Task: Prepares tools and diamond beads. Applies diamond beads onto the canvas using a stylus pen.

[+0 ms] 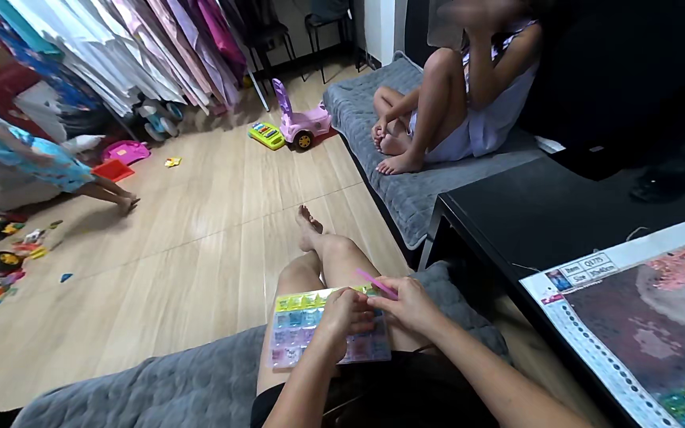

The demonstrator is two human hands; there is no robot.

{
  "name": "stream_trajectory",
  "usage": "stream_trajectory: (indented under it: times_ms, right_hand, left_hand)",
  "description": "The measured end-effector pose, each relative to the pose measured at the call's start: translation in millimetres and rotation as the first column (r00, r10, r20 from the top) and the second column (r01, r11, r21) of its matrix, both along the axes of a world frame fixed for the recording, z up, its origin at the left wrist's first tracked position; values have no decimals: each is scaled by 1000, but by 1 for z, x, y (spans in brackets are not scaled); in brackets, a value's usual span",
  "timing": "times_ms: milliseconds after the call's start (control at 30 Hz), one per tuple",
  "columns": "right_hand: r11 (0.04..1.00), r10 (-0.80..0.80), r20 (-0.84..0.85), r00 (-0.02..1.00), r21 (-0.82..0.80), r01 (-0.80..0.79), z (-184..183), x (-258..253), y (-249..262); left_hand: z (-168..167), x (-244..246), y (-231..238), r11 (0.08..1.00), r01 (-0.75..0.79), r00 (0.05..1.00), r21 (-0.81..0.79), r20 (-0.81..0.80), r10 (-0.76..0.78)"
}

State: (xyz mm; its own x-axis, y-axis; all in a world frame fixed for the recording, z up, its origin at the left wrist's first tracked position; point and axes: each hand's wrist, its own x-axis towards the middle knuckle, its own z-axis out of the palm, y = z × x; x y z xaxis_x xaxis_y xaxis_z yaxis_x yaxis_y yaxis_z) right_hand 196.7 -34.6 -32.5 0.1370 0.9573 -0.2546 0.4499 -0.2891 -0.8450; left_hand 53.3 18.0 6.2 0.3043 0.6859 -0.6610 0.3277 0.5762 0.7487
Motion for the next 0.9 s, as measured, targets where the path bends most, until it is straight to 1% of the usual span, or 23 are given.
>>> stream_trajectory:
  times_ms: [33, 67, 133, 167, 200, 233, 333, 400, 500, 567, 633, 700, 800, 900]
  right_hand:
    - [998, -49, 11, 999, 32, 48, 1, -3, -4]
    - [987, -118, 32, 993, 112, 114, 1, -7, -9]
    - [898, -277, 53, 959, 368, 239, -8, -20, -17]
    - [859, -319, 52, 946, 437, 266, -11, -26, -19]
    - [843, -341, 54, 939, 459, 280, -14, -31, -19]
    - [852, -348, 62, 936, 438, 288, -15, -35, -18]
    - [940, -287, 134, 949, 233, 251, -13, -36, -12]
    - [954, -273, 163, 948, 173, 245, -15, -34, -9]
    - [963, -261, 194, 946, 116, 242, -18, -28, -9]
    - [956, -282, 185, 941, 133, 260, -16, -25, -11]
    - [941, -314, 142, 939, 179, 288, -14, -27, -12]
    - [944, -307, 122, 944, 165, 286, -11, -31, -10]
    - [966, -257, 137, 957, 67, 250, -8, -30, -3]
    - [973, -228, 173, 958, 17, 229, -6, -25, -1]
  left_hand:
    - [0, 0, 0, 1000, -1, 1000, 0, 4, 1]
    - [0, -1, 1, 1000, -2, 1000, -2, 9, 2]
    - [-1, -1, 1, 1000, -9, 1000, -5, 14, 9]
    - [-1, -1, 1, 1000, -13, 1000, -3, 17, 13]
    - [-2, -1, 1, 1000, -18, 1000, 1, 22, 18]
    - [-2, -2, 0, 1000, -20, 999, 8, 25, 20]
    - [-3, -3, 1, 1000, -11, 999, 23, 32, 11]
    - [-3, -3, 1, 1000, -17, 999, 18, 34, 16]
    - [-4, -2, 2, 1000, -20, 999, 6, 35, 20]
    - [-4, -1, 3, 1000, -25, 999, -5, 44, 25]
    - [-4, -2, 2, 1000, -28, 998, -8, 59, 29]
    - [-4, -3, 2, 1000, -28, 997, -2, 75, 28]
    - [-3, -5, 3, 999, -40, 995, -15, 92, 41]
    - [-2, -6, 3, 998, -40, 994, -51, 99, 45]
